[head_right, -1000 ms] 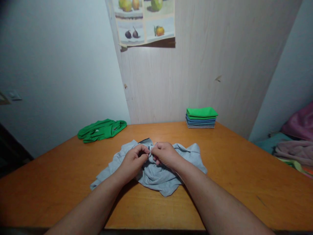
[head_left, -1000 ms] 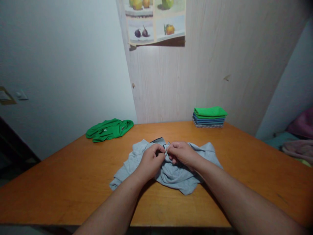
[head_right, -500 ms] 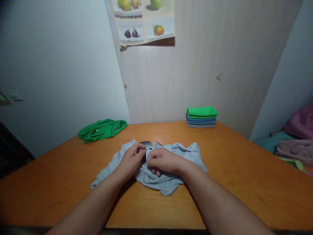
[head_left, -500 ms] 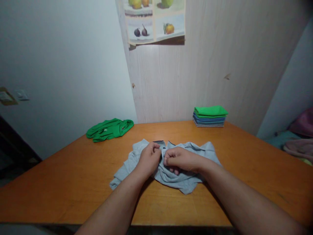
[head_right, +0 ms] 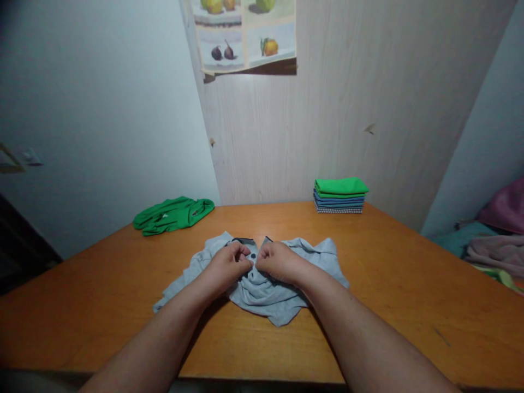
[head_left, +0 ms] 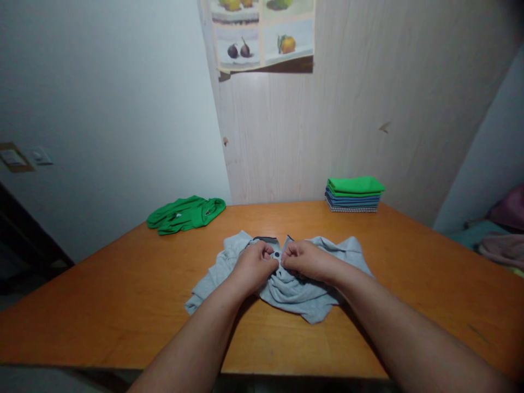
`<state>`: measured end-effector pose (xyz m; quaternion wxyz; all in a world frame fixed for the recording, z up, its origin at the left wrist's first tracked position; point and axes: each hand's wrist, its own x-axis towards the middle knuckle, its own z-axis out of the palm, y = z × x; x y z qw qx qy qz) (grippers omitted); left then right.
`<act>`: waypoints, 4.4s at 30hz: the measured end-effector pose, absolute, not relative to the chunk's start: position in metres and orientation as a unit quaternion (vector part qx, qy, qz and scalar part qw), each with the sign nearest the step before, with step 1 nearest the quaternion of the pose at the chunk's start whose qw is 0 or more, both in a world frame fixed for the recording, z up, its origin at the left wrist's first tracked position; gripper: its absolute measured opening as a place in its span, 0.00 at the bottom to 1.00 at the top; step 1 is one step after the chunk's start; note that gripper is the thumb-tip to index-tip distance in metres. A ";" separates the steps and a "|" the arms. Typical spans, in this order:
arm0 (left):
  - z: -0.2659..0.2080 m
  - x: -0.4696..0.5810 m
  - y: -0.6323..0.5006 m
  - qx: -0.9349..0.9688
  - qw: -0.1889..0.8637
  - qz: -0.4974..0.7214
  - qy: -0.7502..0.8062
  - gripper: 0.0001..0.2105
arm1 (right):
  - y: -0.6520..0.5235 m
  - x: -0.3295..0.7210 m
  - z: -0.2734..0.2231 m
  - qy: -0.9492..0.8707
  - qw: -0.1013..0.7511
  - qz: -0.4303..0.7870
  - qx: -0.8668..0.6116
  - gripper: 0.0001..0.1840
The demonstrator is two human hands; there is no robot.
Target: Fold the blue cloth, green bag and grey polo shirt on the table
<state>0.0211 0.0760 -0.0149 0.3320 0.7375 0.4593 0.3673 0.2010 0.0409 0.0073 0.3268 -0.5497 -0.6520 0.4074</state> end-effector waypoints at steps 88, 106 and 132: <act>-0.004 0.026 0.063 0.732 0.341 0.456 0.374 0.04 | 0.043 0.183 0.010 -0.458 0.460 0.528 -0.548 0.09; 0.003 0.028 0.059 0.660 0.442 0.495 0.353 0.09 | 0.037 0.184 0.016 -0.487 0.455 0.558 -0.495 0.05; 0.008 0.024 0.058 0.628 0.507 0.472 0.355 0.07 | 0.035 0.179 0.017 -0.436 0.484 0.584 -0.484 0.06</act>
